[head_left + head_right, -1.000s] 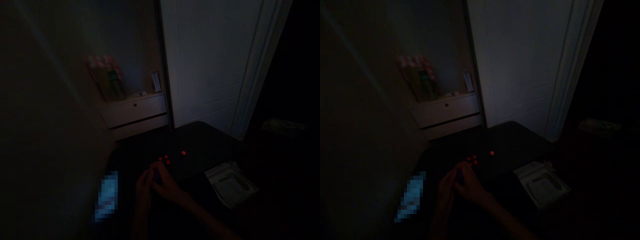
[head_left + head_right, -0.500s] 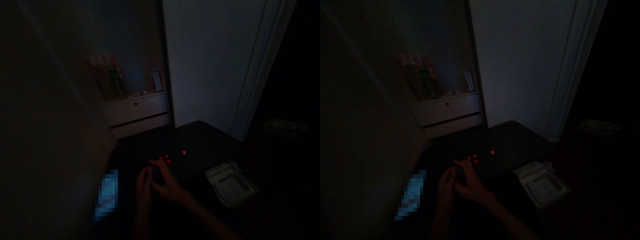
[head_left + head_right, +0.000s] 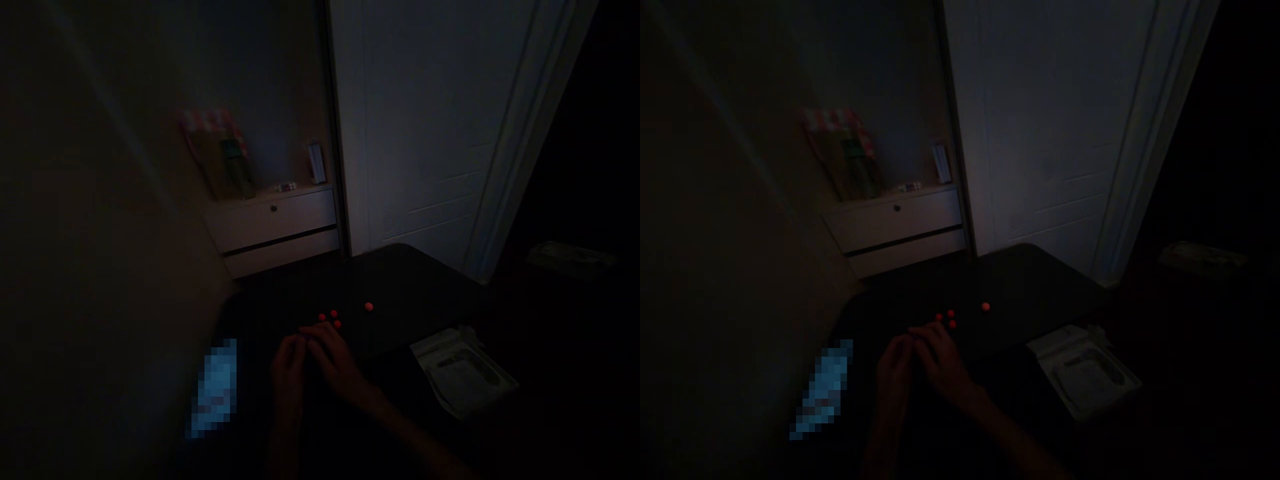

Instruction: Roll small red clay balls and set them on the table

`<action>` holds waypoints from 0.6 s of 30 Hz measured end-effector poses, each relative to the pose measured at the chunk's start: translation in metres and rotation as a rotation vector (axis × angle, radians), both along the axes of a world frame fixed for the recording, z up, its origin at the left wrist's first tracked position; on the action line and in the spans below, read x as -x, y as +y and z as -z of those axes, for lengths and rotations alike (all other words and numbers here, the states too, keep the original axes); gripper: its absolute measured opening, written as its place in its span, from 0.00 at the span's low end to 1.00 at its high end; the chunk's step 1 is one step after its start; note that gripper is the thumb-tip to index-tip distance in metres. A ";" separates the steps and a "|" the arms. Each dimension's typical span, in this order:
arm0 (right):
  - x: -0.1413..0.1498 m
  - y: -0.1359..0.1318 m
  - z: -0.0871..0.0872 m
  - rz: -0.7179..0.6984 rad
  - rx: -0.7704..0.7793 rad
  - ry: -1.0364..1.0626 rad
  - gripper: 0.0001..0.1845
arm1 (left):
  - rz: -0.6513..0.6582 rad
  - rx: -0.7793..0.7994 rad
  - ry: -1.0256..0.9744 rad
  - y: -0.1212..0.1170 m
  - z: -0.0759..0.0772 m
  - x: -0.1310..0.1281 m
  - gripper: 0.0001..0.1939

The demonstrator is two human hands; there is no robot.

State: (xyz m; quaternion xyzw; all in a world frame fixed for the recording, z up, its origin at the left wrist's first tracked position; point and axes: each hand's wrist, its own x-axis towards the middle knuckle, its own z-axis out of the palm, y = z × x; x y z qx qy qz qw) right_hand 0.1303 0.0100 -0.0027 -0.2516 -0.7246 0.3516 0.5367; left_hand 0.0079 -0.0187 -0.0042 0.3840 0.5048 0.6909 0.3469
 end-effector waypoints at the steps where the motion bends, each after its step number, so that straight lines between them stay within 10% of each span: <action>1: 0.000 0.000 0.000 0.001 0.000 -0.004 0.15 | 0.002 -0.004 -0.007 0.000 -0.001 0.000 0.25; 18: 0.004 0.003 0.007 0.088 0.033 0.057 0.12 | 0.002 -0.007 -0.041 0.002 0.001 -0.001 0.26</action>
